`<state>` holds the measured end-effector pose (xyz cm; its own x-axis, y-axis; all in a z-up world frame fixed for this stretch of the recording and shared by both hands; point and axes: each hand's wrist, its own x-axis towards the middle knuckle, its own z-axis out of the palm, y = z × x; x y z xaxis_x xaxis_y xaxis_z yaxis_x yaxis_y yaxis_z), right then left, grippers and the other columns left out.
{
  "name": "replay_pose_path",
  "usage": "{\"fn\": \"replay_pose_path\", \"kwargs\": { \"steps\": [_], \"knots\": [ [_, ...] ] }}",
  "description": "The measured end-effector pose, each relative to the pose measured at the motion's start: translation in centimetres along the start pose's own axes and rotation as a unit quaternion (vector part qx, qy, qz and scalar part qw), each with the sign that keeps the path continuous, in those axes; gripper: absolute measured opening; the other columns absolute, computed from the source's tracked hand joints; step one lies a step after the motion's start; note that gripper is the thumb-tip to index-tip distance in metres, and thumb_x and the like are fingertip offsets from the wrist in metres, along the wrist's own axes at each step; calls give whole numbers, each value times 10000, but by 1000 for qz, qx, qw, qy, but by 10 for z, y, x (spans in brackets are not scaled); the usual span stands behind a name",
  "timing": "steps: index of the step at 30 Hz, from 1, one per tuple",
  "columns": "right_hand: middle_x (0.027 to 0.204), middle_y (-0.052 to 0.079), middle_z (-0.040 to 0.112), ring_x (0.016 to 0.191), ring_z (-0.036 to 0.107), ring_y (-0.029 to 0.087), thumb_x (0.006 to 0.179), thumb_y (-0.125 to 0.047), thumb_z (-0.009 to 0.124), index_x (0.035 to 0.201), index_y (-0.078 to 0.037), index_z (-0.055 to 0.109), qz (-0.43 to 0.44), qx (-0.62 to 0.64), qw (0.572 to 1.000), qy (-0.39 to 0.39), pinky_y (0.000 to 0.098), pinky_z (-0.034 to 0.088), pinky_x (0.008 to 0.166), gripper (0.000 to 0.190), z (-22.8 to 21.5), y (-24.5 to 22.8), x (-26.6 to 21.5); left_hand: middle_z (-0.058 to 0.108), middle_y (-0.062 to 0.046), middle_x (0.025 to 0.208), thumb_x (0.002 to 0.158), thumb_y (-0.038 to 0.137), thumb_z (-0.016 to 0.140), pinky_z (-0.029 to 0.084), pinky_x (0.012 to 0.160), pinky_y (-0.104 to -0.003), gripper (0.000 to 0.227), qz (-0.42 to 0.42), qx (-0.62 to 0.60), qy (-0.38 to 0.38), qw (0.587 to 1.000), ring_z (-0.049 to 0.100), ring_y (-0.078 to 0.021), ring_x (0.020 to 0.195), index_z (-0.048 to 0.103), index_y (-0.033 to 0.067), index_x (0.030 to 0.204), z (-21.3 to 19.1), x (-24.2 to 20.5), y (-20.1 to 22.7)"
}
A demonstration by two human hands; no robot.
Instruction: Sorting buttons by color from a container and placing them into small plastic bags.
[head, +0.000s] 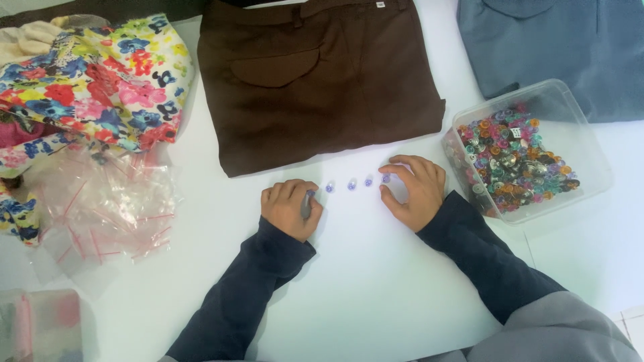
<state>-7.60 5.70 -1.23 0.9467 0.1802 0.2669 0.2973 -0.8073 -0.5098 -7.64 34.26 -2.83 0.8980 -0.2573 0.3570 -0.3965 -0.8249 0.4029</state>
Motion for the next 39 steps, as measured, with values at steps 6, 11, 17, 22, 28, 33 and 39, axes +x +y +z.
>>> {"fn": "replay_pose_path", "kwargs": {
  "steps": [6, 11, 17, 22, 28, 33, 39],
  "knots": [
    [1233, 34, 577, 1241, 478, 245, 936, -271, 719, 1157, -236, 700, -21, -18, 999, 18, 494, 262, 1063, 225, 3, 3, 0, 704, -26, 973, 868, 252, 665, 456, 877, -388, 261, -3, 6, -9, 1000, 664, -237, 941, 713, 185, 1115, -6, 2, 5],
    [1227, 36, 577, 1238, 477, 249, 950, -269, 708, 1151, -235, 700, -23, -15, 999, 19, 503, 258, 1066, 203, 2, 3, -1, 698, -39, 994, 873, 254, 666, 455, 876, -395, 283, -7, -1, -14, 1000, 657, -248, 955, 700, 172, 1141, -7, 2, 6],
    [1243, 24, 579, 1257, 479, 242, 962, -267, 697, 1156, -244, 700, -18, -21, 1000, 11, 510, 259, 1070, 195, 6, 10, -2, 675, -39, 1006, 861, 254, 667, 456, 846, -385, 312, 3, -2, 12, 1000, 637, -246, 937, 686, 171, 1161, -1, 2, 4],
    [1242, 10, 593, 1254, 492, 235, 982, -258, 680, 1146, -252, 704, -15, -27, 999, 13, 504, 273, 1069, 166, 6, 10, -2, 670, -42, 1021, 859, 249, 672, 460, 840, -386, 315, 8, -5, 21, 1000, 633, -248, 942, 684, 168, 1163, 0, 1, 3],
    [1217, 15, 603, 1224, 512, 235, 974, -250, 687, 1156, -249, 699, -22, -34, 999, 25, 497, 278, 1052, 182, 5, 9, -2, 666, -51, 1028, 865, 256, 663, 454, 850, -391, 330, 9, -2, 2, 1000, 633, -257, 943, 676, 155, 1179, -2, 3, 2],
    [1221, 17, 605, 1204, 529, 231, 966, -275, 694, 1242, -249, 667, -29, -13, 998, 52, 473, 313, 1027, 279, 8, 9, -1, 668, -53, 1014, 866, 265, 656, 469, 845, -398, 341, 51, 50, 24, 997, 642, -249, 933, 674, 152, 1187, 2, 3, 2],
    [1229, 48, 631, 1173, 576, 271, 933, -136, 722, 1196, -179, 695, -86, 31, 982, 166, 436, 368, 987, 268, -10, -9, -7, 668, -81, 1074, 808, 176, 704, 487, 848, -423, 402, 118, 60, 103, 986, 646, -263, 943, 672, 119, 1205, -1, 5, 6]
  ]
}}
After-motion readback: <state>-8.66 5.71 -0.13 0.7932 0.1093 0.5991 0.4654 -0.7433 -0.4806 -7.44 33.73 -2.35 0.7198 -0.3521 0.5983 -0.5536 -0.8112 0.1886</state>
